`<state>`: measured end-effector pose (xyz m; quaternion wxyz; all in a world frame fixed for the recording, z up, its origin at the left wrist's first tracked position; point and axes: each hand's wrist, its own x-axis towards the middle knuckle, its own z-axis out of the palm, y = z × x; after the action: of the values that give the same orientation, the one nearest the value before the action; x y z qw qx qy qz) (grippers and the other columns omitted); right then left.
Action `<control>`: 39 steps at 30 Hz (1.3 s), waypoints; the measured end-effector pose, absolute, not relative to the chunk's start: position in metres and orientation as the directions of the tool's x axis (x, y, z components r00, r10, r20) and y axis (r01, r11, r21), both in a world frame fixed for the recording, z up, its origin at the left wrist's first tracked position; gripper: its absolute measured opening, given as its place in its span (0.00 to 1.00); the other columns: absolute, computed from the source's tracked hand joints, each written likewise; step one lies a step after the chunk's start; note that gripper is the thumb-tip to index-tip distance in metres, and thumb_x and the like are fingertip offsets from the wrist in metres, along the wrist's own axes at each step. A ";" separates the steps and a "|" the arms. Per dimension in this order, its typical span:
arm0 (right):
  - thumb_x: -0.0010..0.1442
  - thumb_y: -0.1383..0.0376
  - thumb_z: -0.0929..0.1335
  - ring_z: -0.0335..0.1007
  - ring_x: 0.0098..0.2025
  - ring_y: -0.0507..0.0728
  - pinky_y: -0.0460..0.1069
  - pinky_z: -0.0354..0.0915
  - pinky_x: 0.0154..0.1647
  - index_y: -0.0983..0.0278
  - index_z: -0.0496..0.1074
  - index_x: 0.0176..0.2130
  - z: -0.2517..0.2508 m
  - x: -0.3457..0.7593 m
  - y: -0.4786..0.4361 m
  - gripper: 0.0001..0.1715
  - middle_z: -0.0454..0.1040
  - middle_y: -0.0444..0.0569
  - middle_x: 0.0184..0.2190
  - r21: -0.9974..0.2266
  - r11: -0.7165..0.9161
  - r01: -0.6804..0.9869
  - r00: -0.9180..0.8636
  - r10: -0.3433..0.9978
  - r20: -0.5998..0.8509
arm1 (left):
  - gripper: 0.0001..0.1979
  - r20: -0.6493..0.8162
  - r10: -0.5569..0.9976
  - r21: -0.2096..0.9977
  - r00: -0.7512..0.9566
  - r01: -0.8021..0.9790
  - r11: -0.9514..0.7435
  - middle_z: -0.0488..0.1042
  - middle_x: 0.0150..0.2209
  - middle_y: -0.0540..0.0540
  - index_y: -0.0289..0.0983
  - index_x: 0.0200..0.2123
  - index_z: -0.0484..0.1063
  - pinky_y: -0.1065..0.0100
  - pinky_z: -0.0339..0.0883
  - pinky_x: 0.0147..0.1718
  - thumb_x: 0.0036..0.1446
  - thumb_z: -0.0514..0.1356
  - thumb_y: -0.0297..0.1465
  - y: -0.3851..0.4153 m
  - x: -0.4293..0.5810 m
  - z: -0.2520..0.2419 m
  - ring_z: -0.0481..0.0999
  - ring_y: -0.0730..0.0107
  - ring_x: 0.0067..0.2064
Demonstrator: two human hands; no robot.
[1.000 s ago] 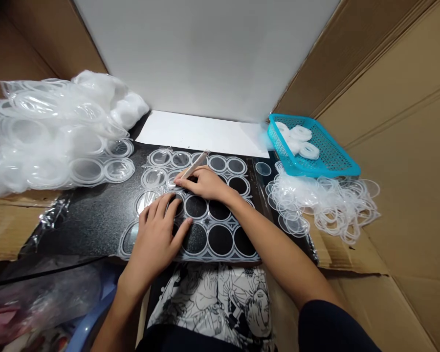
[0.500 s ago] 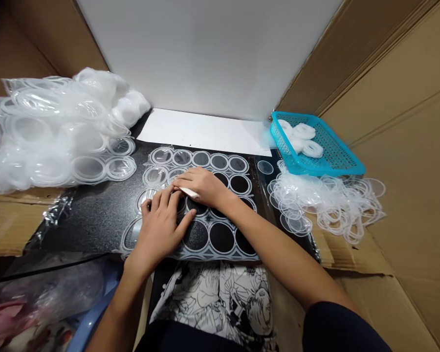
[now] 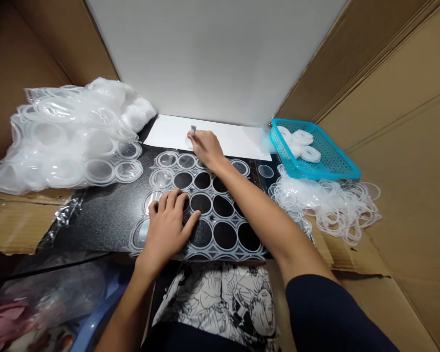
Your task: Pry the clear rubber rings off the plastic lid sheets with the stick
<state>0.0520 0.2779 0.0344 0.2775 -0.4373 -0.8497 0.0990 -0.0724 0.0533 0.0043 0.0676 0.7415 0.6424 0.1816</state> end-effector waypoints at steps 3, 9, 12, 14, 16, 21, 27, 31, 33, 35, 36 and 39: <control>0.74 0.62 0.63 0.79 0.49 0.61 0.57 0.72 0.54 0.62 0.81 0.44 0.035 0.037 0.268 0.17 0.84 0.53 0.47 -0.539 0.592 0.599 -0.454 0.806 0.380 | 0.18 0.190 0.974 0.457 0.119 0.868 -0.195 0.69 0.64 0.36 0.39 0.57 0.68 0.41 0.60 0.63 0.72 0.55 0.42 0.051 -0.079 0.009 0.67 0.47 0.66; 0.71 0.59 0.68 0.80 0.54 0.59 0.57 0.72 0.60 0.57 0.83 0.45 0.022 0.008 0.205 0.13 0.84 0.47 0.50 -0.709 0.581 0.400 -0.670 0.713 0.207 | 0.17 0.284 0.957 0.550 0.063 0.807 -0.217 0.69 0.64 0.33 0.36 0.59 0.66 0.49 0.61 0.66 0.73 0.54 0.37 0.044 -0.109 0.012 0.67 0.51 0.66; 0.70 0.58 0.69 0.80 0.54 0.60 0.58 0.73 0.60 0.56 0.83 0.44 0.013 0.010 0.196 0.12 0.84 0.48 0.49 -0.778 0.507 0.372 -0.657 0.736 0.164 | 0.18 0.274 0.959 0.462 0.076 0.864 -0.200 0.70 0.63 0.32 0.35 0.59 0.67 0.48 0.61 0.65 0.72 0.55 0.37 0.043 -0.122 0.006 0.67 0.49 0.66; 0.70 0.58 0.69 0.80 0.54 0.61 0.59 0.74 0.60 0.56 0.83 0.44 0.010 0.015 0.196 0.12 0.84 0.48 0.49 -0.793 0.488 0.364 -0.645 0.747 0.164 | 0.18 0.255 0.962 0.418 0.096 0.886 -0.199 0.70 0.64 0.33 0.36 0.60 0.66 0.48 0.61 0.65 0.72 0.55 0.37 0.044 -0.127 0.003 0.67 0.49 0.67; 0.70 0.57 0.69 0.80 0.53 0.62 0.60 0.75 0.59 0.56 0.83 0.44 0.010 0.019 0.197 0.12 0.84 0.48 0.49 -0.788 0.490 0.373 -0.642 0.749 0.162 | 0.19 0.244 0.965 0.388 0.100 0.902 -0.191 0.69 0.65 0.34 0.36 0.61 0.66 0.48 0.61 0.65 0.72 0.55 0.38 0.045 -0.128 0.002 0.67 0.49 0.67; 0.68 0.58 0.70 0.81 0.52 0.61 0.59 0.75 0.58 0.56 0.83 0.42 0.010 0.021 0.193 0.10 0.84 0.47 0.48 -0.800 0.471 0.371 -0.638 0.755 0.149 | 0.20 0.226 0.969 0.353 0.100 0.919 -0.177 0.69 0.66 0.34 0.35 0.62 0.66 0.48 0.60 0.65 0.73 0.54 0.39 0.045 -0.126 0.004 0.66 0.49 0.68; 0.69 0.58 0.70 0.80 0.54 0.63 0.62 0.72 0.60 0.54 0.83 0.42 0.007 0.020 0.192 0.10 0.84 0.46 0.48 -0.740 0.532 0.411 -0.648 0.741 0.173 | 0.21 0.211 0.972 0.344 0.099 0.924 -0.169 0.66 0.68 0.35 0.36 0.62 0.66 0.48 0.59 0.65 0.74 0.51 0.42 0.047 -0.126 0.004 0.65 0.50 0.69; 0.70 0.57 0.69 0.80 0.53 0.62 0.60 0.74 0.58 0.55 0.84 0.44 0.008 0.022 0.191 0.12 0.84 0.48 0.48 -0.742 0.529 0.413 -0.645 0.745 0.172 | 0.22 0.199 0.976 0.337 0.091 0.929 -0.156 0.67 0.68 0.35 0.36 0.62 0.66 0.47 0.59 0.64 0.74 0.51 0.42 0.047 -0.125 0.004 0.65 0.50 0.69; 0.70 0.57 0.69 0.80 0.53 0.61 0.59 0.74 0.58 0.55 0.84 0.44 0.009 0.022 0.191 0.12 0.84 0.48 0.48 -0.740 0.529 0.415 -0.650 0.741 0.165 | 0.22 0.193 0.977 0.334 0.091 0.930 -0.153 0.67 0.68 0.35 0.36 0.62 0.66 0.47 0.58 0.64 0.74 0.51 0.42 0.047 -0.124 0.005 0.65 0.50 0.69; 0.70 0.58 0.69 0.80 0.53 0.61 0.59 0.74 0.59 0.55 0.84 0.43 0.009 0.022 0.191 0.11 0.84 0.47 0.47 -0.734 0.539 0.412 -0.657 0.734 0.170 | 0.22 0.190 0.977 0.331 0.092 0.931 -0.152 0.68 0.68 0.35 0.36 0.62 0.66 0.48 0.58 0.64 0.74 0.51 0.42 0.047 -0.124 0.005 0.65 0.50 0.68; 0.70 0.59 0.69 0.80 0.53 0.61 0.59 0.73 0.59 0.55 0.83 0.42 0.009 0.022 0.191 0.11 0.85 0.47 0.47 -0.728 0.552 0.406 -0.664 0.726 0.180 | 0.22 0.190 0.977 0.330 0.093 0.932 -0.153 0.68 0.68 0.35 0.36 0.62 0.66 0.48 0.58 0.64 0.74 0.51 0.42 0.047 -0.124 0.005 0.65 0.50 0.68; 0.71 0.60 0.68 0.80 0.51 0.59 0.58 0.73 0.57 0.57 0.82 0.42 0.006 0.022 0.193 0.11 0.85 0.48 0.46 -0.672 0.666 0.323 -0.728 0.629 0.273 | 0.22 0.192 0.977 0.332 0.096 0.930 -0.157 0.68 0.67 0.36 0.36 0.62 0.66 0.48 0.58 0.64 0.74 0.51 0.42 0.048 -0.124 0.006 0.65 0.50 0.68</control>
<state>0.0215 0.1931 0.0055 0.2500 -0.2712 -0.8778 0.3057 -0.1238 0.0481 0.0058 0.0627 0.7377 0.6463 0.1850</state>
